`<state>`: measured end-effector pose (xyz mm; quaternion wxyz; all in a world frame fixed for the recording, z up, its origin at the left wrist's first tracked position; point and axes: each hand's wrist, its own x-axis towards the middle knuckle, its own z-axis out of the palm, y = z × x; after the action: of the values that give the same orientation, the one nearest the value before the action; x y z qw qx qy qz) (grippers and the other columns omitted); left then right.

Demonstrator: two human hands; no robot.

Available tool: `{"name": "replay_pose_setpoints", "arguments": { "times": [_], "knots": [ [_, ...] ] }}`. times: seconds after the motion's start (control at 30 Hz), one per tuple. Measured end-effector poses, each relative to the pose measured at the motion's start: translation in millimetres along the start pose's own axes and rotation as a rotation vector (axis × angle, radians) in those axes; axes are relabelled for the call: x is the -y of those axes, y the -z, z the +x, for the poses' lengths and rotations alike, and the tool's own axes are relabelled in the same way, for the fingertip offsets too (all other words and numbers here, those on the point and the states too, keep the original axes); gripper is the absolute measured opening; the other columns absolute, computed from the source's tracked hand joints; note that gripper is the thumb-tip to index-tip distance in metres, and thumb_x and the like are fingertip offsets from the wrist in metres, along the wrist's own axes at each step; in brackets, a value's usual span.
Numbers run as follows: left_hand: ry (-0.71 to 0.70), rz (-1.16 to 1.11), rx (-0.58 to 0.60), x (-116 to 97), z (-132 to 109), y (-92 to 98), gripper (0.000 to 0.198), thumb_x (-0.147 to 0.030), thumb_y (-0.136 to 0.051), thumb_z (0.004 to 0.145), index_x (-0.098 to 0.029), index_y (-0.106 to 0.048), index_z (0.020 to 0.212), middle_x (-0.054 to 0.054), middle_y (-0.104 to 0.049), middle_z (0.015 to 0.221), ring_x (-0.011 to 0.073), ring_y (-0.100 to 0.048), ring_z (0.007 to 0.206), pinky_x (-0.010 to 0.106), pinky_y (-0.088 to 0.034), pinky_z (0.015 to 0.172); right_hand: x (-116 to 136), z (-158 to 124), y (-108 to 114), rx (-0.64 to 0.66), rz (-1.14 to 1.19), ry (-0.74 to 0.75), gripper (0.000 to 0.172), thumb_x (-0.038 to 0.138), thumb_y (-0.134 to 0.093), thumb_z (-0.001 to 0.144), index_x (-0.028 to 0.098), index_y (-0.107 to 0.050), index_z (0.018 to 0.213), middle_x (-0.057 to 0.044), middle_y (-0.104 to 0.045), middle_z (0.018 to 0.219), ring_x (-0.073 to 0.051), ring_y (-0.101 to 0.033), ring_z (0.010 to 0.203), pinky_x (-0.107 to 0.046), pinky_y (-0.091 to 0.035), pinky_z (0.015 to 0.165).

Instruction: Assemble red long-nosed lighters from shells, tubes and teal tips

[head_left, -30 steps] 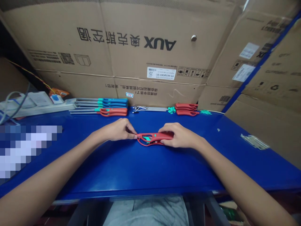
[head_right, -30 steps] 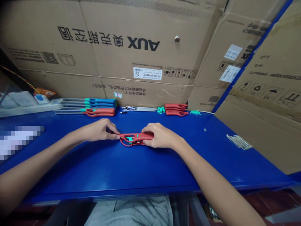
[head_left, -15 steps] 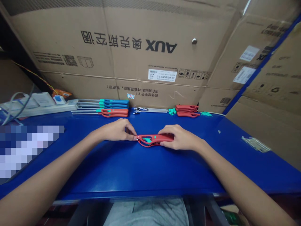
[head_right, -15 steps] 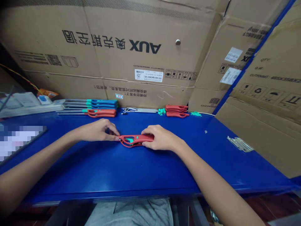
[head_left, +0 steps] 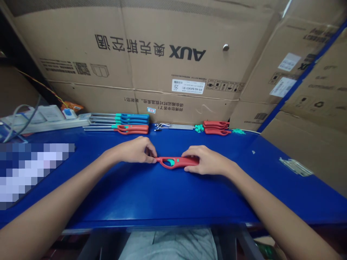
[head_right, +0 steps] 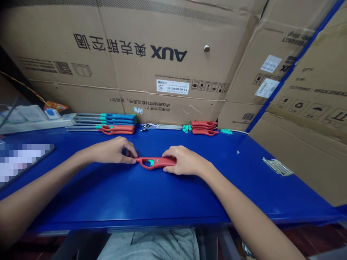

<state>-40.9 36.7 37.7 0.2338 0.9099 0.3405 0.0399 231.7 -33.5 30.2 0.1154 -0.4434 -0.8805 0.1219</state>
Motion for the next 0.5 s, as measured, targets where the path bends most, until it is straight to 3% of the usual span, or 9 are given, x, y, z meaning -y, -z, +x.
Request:
{"name": "replay_pose_setpoints", "arguments": {
  "times": [0.5],
  "knots": [
    [0.013,0.052,0.029,-2.8,0.3,0.1,0.023,-0.037,-0.062,0.079,-0.02,-0.075,0.088,0.0,-0.073,0.08,0.0135,-0.064,0.07,0.02,-0.044,0.062,-2.4,-1.3,3.0,0.048,0.001,-0.041,0.039,0.041,-0.065,0.079,0.02,-0.064,0.112,-0.007,-0.064,0.103,-0.021,-0.058,0.09,-0.032,-0.044,0.078]
  ]
}}
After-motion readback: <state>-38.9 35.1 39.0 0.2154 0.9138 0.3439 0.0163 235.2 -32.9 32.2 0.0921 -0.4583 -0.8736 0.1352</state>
